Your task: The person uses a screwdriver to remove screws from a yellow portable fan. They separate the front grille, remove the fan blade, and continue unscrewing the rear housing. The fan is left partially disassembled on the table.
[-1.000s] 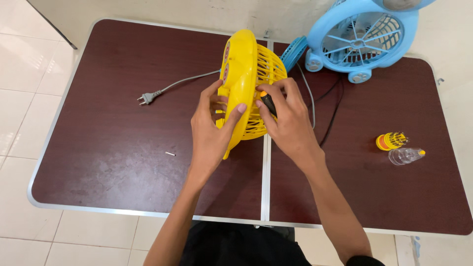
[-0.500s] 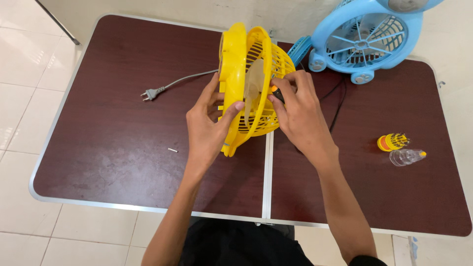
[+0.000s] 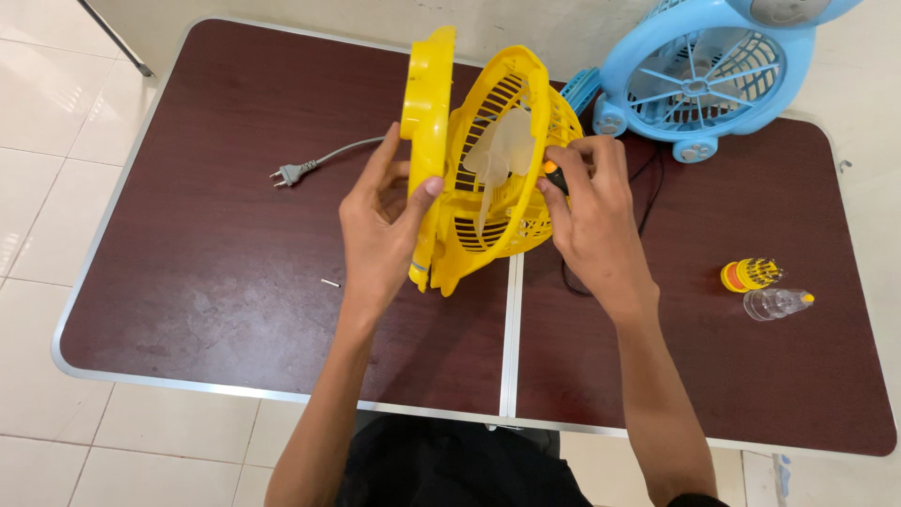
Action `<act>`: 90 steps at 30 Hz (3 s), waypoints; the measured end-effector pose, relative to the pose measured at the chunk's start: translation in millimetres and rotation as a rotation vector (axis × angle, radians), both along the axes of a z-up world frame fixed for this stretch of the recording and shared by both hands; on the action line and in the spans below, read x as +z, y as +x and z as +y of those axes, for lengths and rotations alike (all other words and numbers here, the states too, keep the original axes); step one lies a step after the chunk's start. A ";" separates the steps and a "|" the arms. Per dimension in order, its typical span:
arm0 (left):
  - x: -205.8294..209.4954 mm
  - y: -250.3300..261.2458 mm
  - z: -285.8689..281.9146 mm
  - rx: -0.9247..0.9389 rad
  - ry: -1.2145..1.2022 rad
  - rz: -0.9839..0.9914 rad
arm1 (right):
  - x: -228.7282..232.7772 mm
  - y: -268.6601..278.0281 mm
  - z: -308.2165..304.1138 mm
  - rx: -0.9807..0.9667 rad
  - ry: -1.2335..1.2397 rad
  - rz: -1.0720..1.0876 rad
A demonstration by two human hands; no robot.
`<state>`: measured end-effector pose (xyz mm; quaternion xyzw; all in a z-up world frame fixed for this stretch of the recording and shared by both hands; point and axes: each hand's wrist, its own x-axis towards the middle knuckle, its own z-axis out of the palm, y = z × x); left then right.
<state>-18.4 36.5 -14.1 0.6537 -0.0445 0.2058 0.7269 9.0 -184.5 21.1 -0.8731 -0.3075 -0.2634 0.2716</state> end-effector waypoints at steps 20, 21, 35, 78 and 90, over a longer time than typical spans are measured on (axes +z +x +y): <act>-12.6 -7.9 38.5 0.288 0.229 -0.018 | -3.5 -1.5 2.3 -0.041 -0.006 -0.011; -11.6 -9.8 42.0 0.322 0.283 -0.011 | -3.1 -1.3 4.4 -0.034 -0.007 -0.018; -11.6 -22.8 55.9 0.388 0.426 -0.083 | -8.4 -12.7 17.3 -0.030 0.061 -0.037; -117.3 -83.4 189.9 0.737 0.325 0.333 | -117.7 -46.4 218.2 0.484 -0.233 0.184; -144.0 -104.0 221.4 0.823 0.435 0.384 | -126.0 -43.0 250.4 0.559 -0.296 0.146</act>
